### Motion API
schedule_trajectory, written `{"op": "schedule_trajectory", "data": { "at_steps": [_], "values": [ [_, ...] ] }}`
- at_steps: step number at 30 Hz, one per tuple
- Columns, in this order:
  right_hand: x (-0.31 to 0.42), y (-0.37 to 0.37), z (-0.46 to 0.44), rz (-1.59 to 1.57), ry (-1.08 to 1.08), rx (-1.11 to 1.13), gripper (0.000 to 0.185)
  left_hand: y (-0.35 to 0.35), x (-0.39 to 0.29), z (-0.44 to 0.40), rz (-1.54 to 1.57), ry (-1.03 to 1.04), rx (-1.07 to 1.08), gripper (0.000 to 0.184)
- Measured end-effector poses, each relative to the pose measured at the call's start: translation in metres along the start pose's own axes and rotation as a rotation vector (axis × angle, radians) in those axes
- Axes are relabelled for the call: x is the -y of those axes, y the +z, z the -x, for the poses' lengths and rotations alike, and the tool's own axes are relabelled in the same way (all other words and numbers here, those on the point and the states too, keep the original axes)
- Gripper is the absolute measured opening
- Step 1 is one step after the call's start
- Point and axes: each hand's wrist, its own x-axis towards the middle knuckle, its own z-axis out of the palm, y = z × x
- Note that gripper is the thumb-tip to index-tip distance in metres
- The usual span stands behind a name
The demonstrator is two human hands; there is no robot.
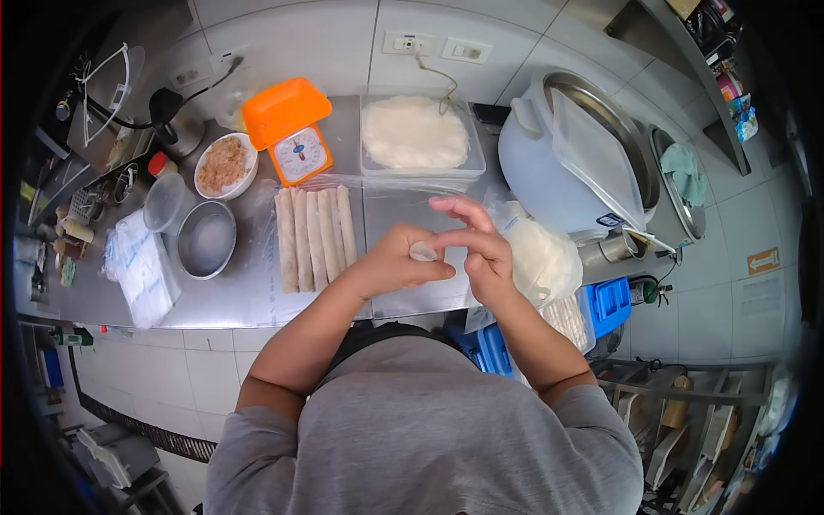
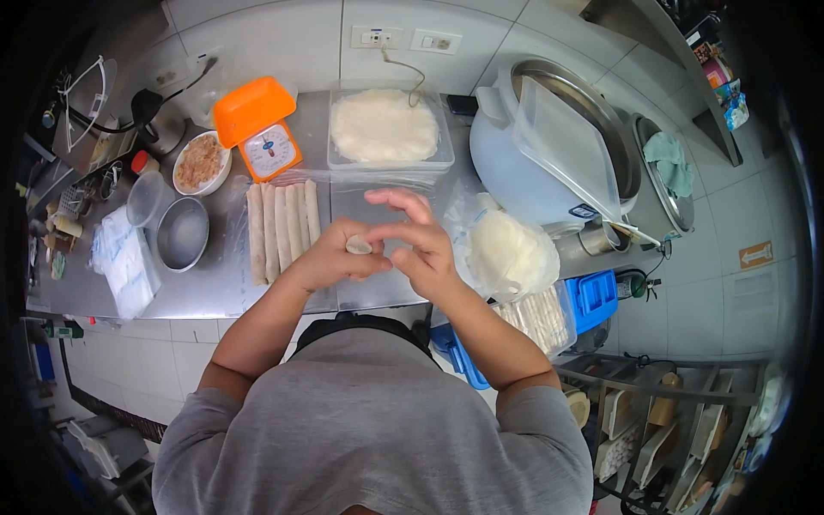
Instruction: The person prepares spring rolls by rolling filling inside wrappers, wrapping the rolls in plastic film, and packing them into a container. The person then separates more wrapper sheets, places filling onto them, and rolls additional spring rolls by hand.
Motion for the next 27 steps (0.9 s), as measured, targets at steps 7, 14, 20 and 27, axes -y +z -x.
{"op": "schedule_trajectory", "data": {
  "at_steps": [7, 14, 20, 27],
  "values": [
    [0.021, -0.007, -0.028, 0.536, -0.248, 0.313, 0.054, -0.003, 0.012, -0.003, -0.091, 0.061, -0.015, 0.017],
    [0.016, 0.018, 0.002, 0.761, -0.337, -0.051, 0.056, -0.004, 0.011, 0.002, 0.001, 0.123, -0.231, 0.015],
    [0.024, 0.016, -0.016, 0.767, -0.314, 0.082, 0.051, -0.001, 0.014, 0.002, -0.102, 0.242, -0.236, 0.021],
    [0.035, 0.008, -0.035, 0.679, -0.178, 0.366, 0.044, -0.006, 0.012, 0.003, -0.188, 0.234, -0.156, 0.021]
  ]
}}
